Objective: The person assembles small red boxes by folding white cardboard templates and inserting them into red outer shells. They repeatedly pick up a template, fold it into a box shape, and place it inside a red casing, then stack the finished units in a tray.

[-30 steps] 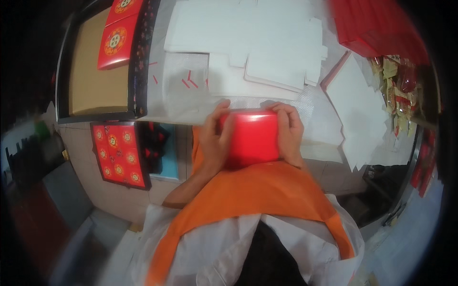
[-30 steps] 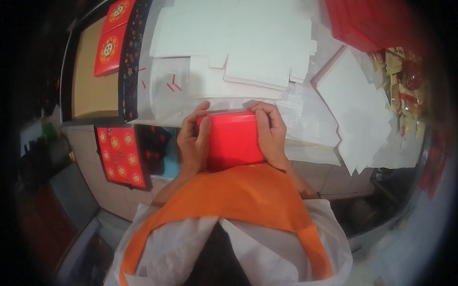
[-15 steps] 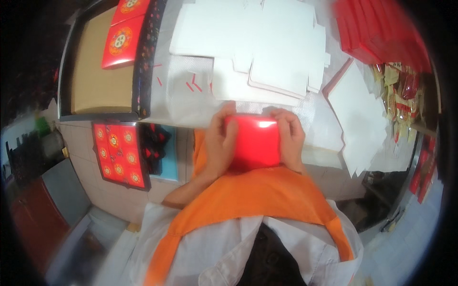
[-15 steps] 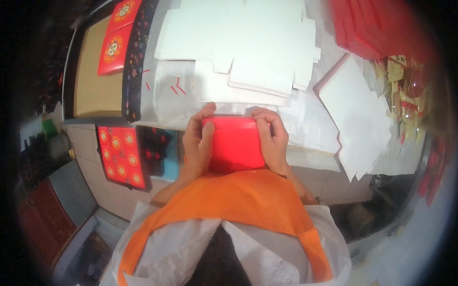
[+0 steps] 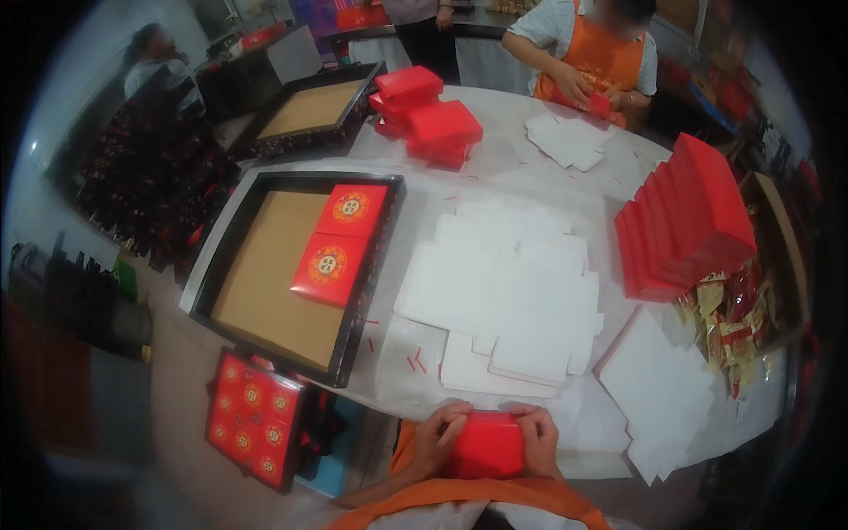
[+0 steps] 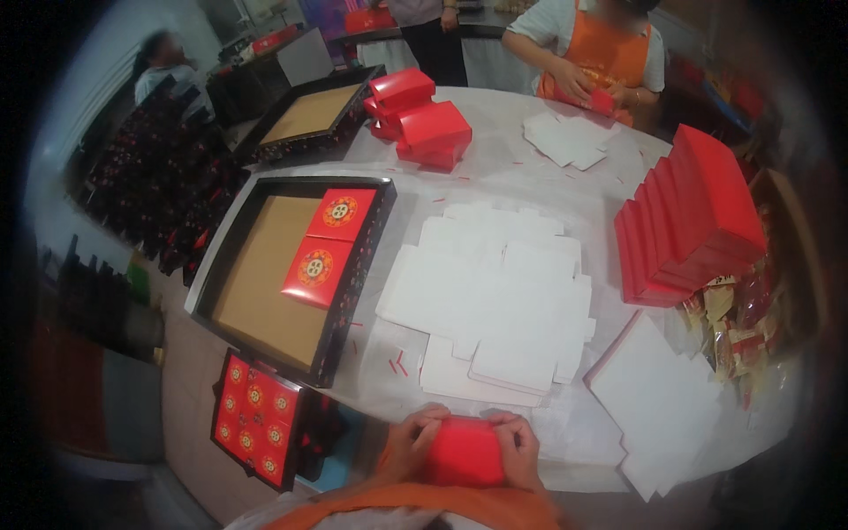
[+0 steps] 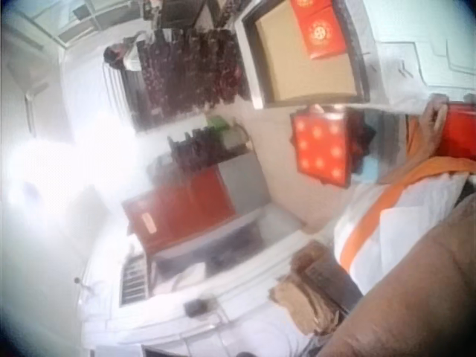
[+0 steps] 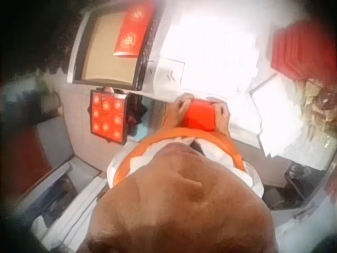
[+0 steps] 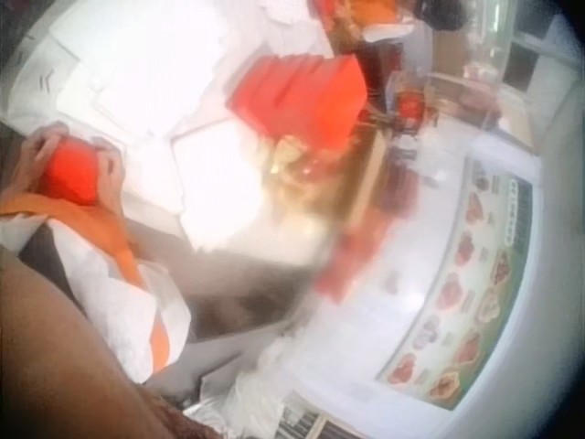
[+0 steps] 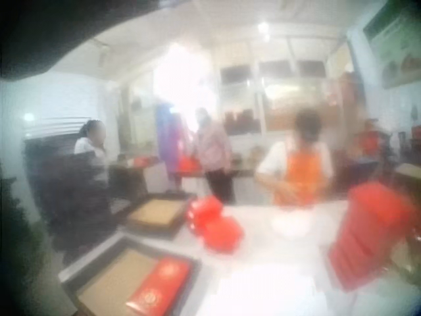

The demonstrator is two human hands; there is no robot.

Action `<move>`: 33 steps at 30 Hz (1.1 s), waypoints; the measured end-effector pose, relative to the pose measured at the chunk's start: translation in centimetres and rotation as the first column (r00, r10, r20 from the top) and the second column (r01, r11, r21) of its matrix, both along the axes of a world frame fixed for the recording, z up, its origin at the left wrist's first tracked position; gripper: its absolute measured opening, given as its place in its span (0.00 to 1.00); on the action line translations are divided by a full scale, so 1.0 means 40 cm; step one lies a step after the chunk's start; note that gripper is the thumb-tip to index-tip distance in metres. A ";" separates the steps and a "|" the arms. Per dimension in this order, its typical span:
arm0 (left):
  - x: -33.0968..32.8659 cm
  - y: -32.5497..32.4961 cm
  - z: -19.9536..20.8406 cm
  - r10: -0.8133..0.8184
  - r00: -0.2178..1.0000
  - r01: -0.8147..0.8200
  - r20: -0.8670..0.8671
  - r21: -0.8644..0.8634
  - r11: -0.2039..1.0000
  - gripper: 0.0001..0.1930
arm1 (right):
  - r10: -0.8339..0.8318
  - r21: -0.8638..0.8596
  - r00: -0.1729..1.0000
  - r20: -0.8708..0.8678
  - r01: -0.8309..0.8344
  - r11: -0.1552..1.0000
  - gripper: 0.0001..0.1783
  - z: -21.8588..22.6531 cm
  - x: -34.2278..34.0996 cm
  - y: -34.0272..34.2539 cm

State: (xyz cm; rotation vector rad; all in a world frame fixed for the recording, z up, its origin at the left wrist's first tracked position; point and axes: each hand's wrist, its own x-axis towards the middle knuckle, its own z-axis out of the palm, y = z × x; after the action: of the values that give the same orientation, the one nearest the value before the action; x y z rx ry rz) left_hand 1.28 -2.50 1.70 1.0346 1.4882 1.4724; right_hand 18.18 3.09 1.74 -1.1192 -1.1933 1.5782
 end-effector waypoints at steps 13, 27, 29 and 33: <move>-0.063 0.001 -0.034 -0.342 0.401 0.661 0.850 -0.010 0.751 0.41 | -0.045 0.096 0.960 -0.276 0.074 0.993 0.06 0.079 -0.034 0.123; -0.278 0.002 0.281 -0.325 0.939 0.329 0.108 -0.017 0.944 0.55 | 0.456 0.460 0.832 -0.316 -0.286 0.841 0.12 0.156 -0.270 0.316; -0.382 0.007 0.337 -0.225 0.973 0.205 -0.060 -0.240 0.949 0.55 | 0.363 0.514 0.930 -0.064 -0.281 0.810 0.11 0.129 -0.223 0.384; -0.580 0.004 0.349 -0.381 0.585 -0.207 -0.716 -0.586 0.783 0.52 | 0.256 0.354 0.962 0.089 -0.271 0.895 0.10 0.056 -0.173 0.433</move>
State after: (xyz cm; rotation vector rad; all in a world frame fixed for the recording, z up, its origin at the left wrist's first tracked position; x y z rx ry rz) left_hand -21.94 -2.35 15.65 1.3905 2.2930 0.2351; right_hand 11.26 20.42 3.98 -0.7732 -1.6436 1.4520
